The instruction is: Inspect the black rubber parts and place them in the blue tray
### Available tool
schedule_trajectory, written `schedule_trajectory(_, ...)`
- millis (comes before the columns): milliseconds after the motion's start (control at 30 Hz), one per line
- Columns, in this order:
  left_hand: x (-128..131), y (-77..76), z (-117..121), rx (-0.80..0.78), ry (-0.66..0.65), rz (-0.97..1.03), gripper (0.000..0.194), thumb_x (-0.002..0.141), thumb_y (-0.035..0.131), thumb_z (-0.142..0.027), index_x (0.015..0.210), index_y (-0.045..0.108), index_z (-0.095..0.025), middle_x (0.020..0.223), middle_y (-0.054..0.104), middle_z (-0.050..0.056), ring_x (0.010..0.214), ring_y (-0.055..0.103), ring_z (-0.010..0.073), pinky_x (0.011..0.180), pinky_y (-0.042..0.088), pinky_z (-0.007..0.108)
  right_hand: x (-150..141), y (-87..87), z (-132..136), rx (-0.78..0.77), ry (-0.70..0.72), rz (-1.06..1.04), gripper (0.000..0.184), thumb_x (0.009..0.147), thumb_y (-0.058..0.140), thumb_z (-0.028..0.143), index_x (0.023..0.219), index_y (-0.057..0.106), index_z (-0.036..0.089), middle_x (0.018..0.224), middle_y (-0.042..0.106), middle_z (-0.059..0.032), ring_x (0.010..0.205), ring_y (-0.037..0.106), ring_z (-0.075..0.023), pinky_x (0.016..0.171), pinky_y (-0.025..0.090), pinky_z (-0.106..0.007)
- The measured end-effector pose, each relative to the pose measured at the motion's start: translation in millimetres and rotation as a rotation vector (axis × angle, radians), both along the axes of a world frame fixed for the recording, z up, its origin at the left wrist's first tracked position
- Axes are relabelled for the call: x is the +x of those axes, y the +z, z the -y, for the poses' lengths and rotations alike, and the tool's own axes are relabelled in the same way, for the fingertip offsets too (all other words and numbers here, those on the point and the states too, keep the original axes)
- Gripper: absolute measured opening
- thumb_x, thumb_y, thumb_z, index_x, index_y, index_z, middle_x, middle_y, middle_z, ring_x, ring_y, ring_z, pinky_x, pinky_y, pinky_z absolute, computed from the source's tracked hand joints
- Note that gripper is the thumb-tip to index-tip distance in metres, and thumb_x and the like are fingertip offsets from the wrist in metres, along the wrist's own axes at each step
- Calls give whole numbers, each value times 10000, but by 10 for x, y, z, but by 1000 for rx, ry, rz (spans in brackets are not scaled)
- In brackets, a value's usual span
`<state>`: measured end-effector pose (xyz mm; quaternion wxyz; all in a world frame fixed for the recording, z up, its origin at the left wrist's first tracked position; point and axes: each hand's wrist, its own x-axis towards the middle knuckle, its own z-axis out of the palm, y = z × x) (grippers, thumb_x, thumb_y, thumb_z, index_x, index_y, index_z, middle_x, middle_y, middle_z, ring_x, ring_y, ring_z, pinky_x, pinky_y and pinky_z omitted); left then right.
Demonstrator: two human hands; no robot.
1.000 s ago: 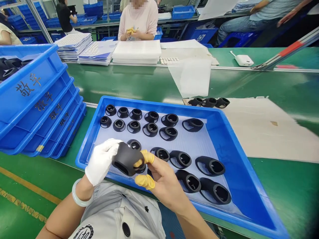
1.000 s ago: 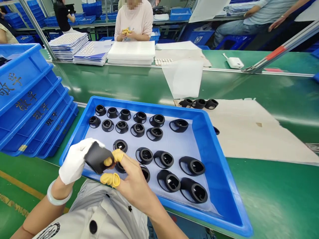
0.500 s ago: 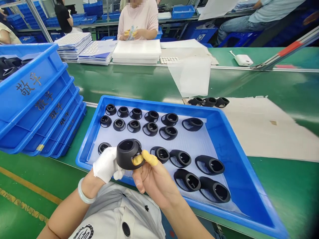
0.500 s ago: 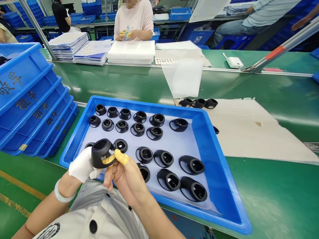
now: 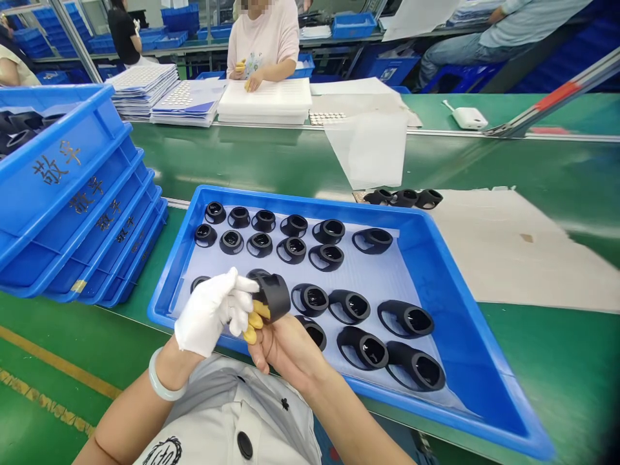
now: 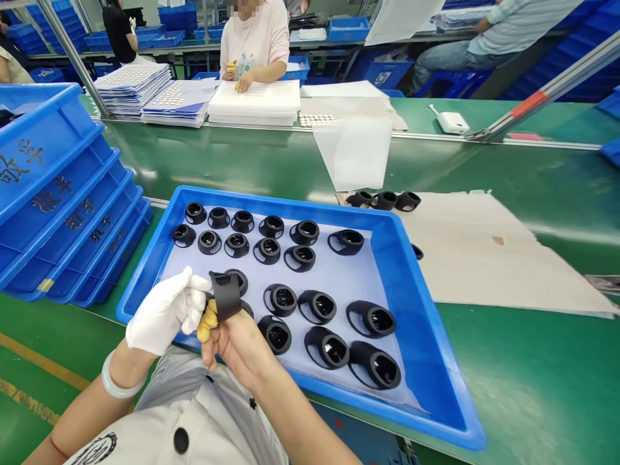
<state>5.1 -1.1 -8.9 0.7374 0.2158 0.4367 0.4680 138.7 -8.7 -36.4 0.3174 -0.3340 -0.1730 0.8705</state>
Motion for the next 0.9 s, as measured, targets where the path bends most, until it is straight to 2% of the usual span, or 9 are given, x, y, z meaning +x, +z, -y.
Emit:
schedule_trajectory(167,13,16,54,169,-13,-154,439,828,565,-504,753,674,-85,517,604,39,452,547,118,461,418,231,11,34,27,239,26,166,315,777,552,382,600,608,128,453,577,-18,346,556,-121,333,431,-183)
schedule_trajectory(300,-2,6,76,258,-13,-188,420,847,541,-492,865,695,-102,543,610,27,480,547,126,499,438,252,31,21,18,364,32,301,307,794,488,354,601,600,143,433,574,-30,380,560,-137,379,440,-215)
schedule_trajectory(400,-13,41,80,300,-12,-263,359,816,591,-460,883,702,-125,604,637,24,493,544,120,507,449,253,63,-19,0,503,48,411,303,814,438,338,615,584,163,462,603,-44,406,562,-152,435,465,-259)
schedule_trajectory(467,-10,86,85,298,15,-365,268,754,670,-394,838,707,-142,679,669,29,542,570,125,535,471,249,96,-40,-14,656,40,531,271,821,417,303,623,557,180,494,616,-42,428,562,-158,471,473,-279)
schedule_trajectory(567,-6,139,99,302,62,-492,159,694,719,-289,793,715,-164,781,697,28,654,615,140,621,506,243,156,-35,-35,959,-123,815,187,825,399,213,696,532,193,597,611,-31,527,560,-162,518,460,-281)
schedule_trajectory(633,-22,140,103,370,76,-541,104,719,693,-249,793,723,-183,822,702,21,737,626,146,700,511,238,194,-6,-45,1170,-284,987,177,833,375,150,763,532,193,661,586,-23,568,534,-154,529,439,-268)
schedule_trajectory(700,-55,117,95,464,76,-592,102,762,647,-216,813,734,-198,858,708,18,825,623,152,773,498,234,219,34,-46,1343,-375,1074,207,853,354,106,832,543,188,699,572,-23,591,533,-151,539,436,-258)
schedule_trajectory(800,-110,67,68,544,81,-659,169,801,590,-183,873,741,-207,909,714,24,896,611,158,813,485,233,224,85,-32,1513,-410,1106,221,894,350,94,942,549,177,734,579,-31,619,560,-152,555,448,-251)
schedule_trajectory(900,-132,45,43,550,100,-687,188,804,571,-176,883,740,-205,916,714,27,891,614,158,799,491,232,205,104,-10,1578,-424,1119,209,915,358,100,966,546,178,721,580,-26,595,556,-145,525,435,-243)
